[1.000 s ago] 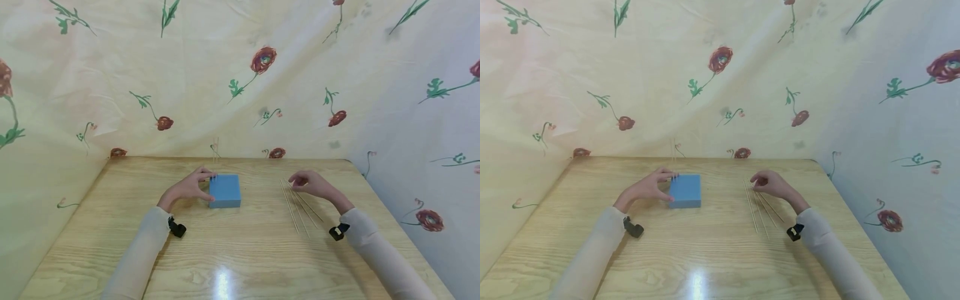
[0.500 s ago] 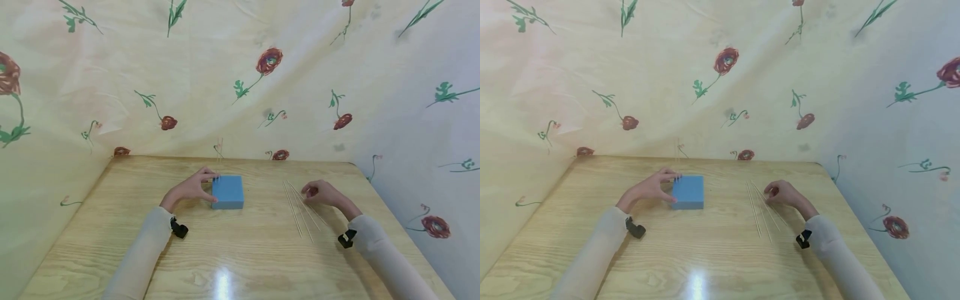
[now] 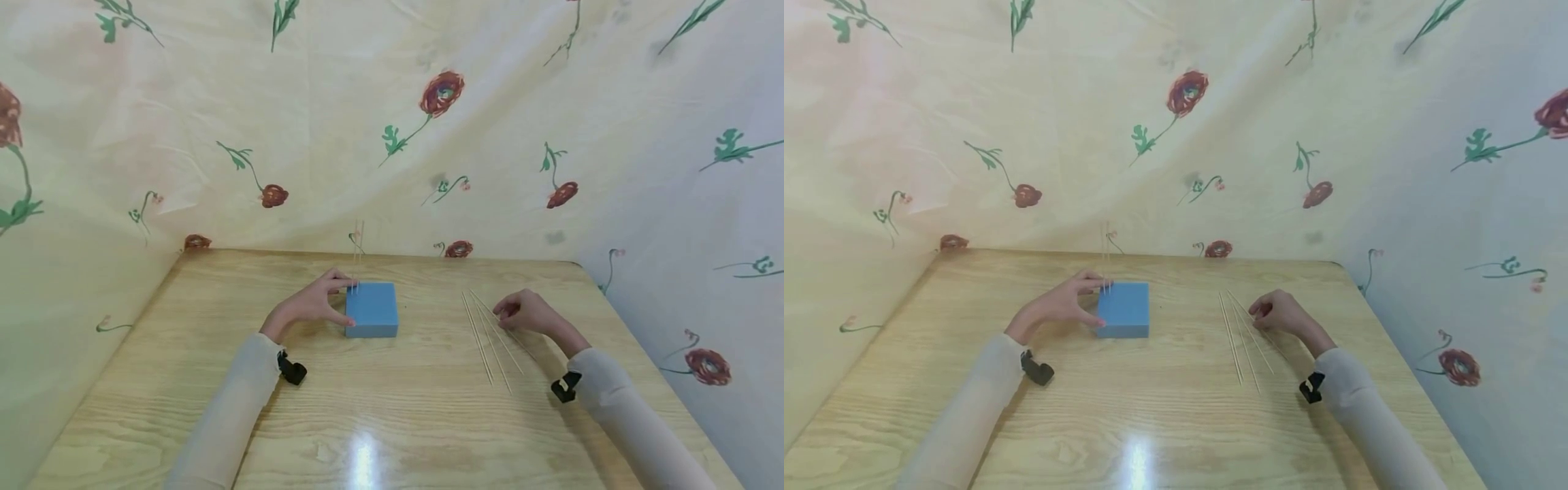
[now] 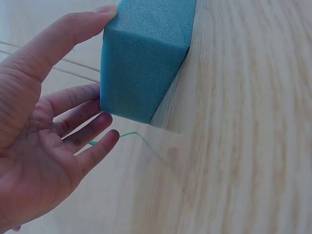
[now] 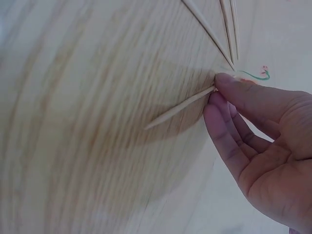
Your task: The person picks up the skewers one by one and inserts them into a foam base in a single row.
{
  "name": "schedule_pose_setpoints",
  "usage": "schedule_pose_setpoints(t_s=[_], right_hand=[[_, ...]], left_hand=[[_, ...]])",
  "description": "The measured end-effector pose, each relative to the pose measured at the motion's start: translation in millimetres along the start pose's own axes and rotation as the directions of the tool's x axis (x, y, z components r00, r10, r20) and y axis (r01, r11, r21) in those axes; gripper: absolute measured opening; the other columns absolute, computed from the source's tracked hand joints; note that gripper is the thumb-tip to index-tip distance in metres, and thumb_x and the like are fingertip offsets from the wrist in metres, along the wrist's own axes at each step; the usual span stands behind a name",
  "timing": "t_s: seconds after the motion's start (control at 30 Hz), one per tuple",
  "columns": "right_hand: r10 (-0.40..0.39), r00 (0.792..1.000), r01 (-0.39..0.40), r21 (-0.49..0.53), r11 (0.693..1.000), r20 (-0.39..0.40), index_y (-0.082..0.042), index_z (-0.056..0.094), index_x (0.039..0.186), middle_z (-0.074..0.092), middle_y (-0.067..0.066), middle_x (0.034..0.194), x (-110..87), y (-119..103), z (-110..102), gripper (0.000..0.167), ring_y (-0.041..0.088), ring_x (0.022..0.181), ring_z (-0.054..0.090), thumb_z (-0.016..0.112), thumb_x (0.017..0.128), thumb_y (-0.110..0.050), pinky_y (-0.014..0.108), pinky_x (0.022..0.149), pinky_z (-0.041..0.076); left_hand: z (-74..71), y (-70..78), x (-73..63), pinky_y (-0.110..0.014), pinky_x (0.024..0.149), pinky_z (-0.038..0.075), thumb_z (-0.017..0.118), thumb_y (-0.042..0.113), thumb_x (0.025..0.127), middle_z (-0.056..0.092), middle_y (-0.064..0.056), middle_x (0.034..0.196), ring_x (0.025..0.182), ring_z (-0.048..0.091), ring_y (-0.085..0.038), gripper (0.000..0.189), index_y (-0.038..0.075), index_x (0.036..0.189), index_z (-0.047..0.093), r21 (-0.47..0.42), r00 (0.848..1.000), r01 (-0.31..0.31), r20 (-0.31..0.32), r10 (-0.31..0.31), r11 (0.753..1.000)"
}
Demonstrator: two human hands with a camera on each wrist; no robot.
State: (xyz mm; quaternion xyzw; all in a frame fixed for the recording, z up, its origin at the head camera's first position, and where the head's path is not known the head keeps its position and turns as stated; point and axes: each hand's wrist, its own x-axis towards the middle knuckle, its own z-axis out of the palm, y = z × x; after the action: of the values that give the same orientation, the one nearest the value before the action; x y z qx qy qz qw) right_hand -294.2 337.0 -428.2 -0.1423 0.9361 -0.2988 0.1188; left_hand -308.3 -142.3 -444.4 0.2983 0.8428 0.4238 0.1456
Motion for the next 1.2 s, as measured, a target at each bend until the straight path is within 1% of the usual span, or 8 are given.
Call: schedule_pose_setpoints(t_s=[0.17,0.37,0.5,0.6,0.8,0.97,1.2], right_hand=[[0.016,1.000,-0.016,0.008,1.000,-0.007,0.009,0.073,0.106,0.072,0.015,0.085,2.3,0.9,0.3,0.019,0.019,0.075,0.064,0.073,0.090,0.001,0.027,0.064,0.053],[0.029,0.999,-0.029,-0.001,1.000,-0.018,0.009,0.073,0.105,0.072,0.011,0.084,7.6,3.4,0.7,0.018,0.016,0.074,0.062,0.072,0.090,0.000,0.027,0.063,0.052],[0.016,1.000,-0.016,-0.011,1.000,-0.022,0.008,0.073,0.107,0.072,0.012,0.086,9.6,7.5,-1.4,0.018,0.016,0.076,0.062,0.072,0.091,0.000,0.025,0.064,0.052],[-0.006,0.999,0.005,-0.037,0.999,-0.033,0.007,0.074,0.107,0.074,0.013,0.090,10.9,12.5,-4.5,0.018,0.017,0.080,0.063,0.072,0.091,-0.002,0.024,0.067,0.051],[-0.023,0.998,0.019,-0.067,0.998,-0.057,0.005,0.075,0.106,0.075,0.015,0.095,13.1,21.7,-8.8,0.016,0.019,0.084,0.066,0.072,0.091,-0.002,0.023,0.070,0.051],[-0.024,0.998,0.020,-0.063,0.998,-0.065,0.006,0.075,0.105,0.075,0.015,0.094,12.2,22.2,-8.8,0.016,0.017,0.082,0.064,0.071,0.090,0.001,0.023,0.069,0.051],[-0.053,0.993,0.045,-0.086,0.995,-0.102,0.005,0.077,0.102,0.074,0.013,0.090,11.4,19.1,-4.9,0.016,0.015,0.079,0.063,0.071,0.087,0.004,0.023,0.067,0.051]], left_hand=[[-1.1,0.5,0.6,-0.059,0.111,0.038,0.085,0.027,0.085,0.038,-0.017,0.146,0.137,0.040,-0.038,0.087,0.007,0.157,0.040,-0.013,1.000,0.001,-0.003,-0.001,1.000],[-1.2,-0.6,1.4,-0.059,0.111,0.037,0.085,0.027,0.085,0.038,-0.016,0.146,0.136,0.040,-0.037,0.088,0.007,0.157,0.040,-0.008,1.000,0.004,-0.009,-0.004,1.000],[-0.7,-0.8,2.0,-0.059,0.112,0.037,0.085,0.027,0.085,0.038,-0.016,0.147,0.138,0.040,-0.037,0.088,0.008,0.158,0.040,-0.002,1.000,0.012,-0.008,-0.012,1.000],[-0.5,-0.6,2.1,-0.059,0.112,0.037,0.085,0.027,0.085,0.037,-0.016,0.148,0.138,0.039,-0.038,0.088,0.008,0.158,0.039,0.000,1.000,0.017,-0.006,-0.017,1.000],[-0.3,-2.3,3.0,-0.059,0.112,0.037,0.085,0.027,0.085,0.037,-0.016,0.147,0.138,0.039,-0.037,0.088,0.008,0.158,0.039,0.006,1.000,0.013,-0.009,-0.013,1.000],[-1.0,-3.8,3.2,-0.059,0.112,0.037,0.085,0.027,0.085,0.038,-0.016,0.146,0.137,0.040,-0.036,0.087,0.008,0.157,0.040,0.008,1.000,0.005,-0.013,-0.005,1.000],[-0.4,-4.9,2.8,-0.058,0.111,0.038,0.086,0.027,0.085,0.039,-0.016,0.144,0.134,0.041,-0.036,0.088,0.007,0.157,0.040,0.011,1.000,-0.008,-0.010,0.008,1.000]])
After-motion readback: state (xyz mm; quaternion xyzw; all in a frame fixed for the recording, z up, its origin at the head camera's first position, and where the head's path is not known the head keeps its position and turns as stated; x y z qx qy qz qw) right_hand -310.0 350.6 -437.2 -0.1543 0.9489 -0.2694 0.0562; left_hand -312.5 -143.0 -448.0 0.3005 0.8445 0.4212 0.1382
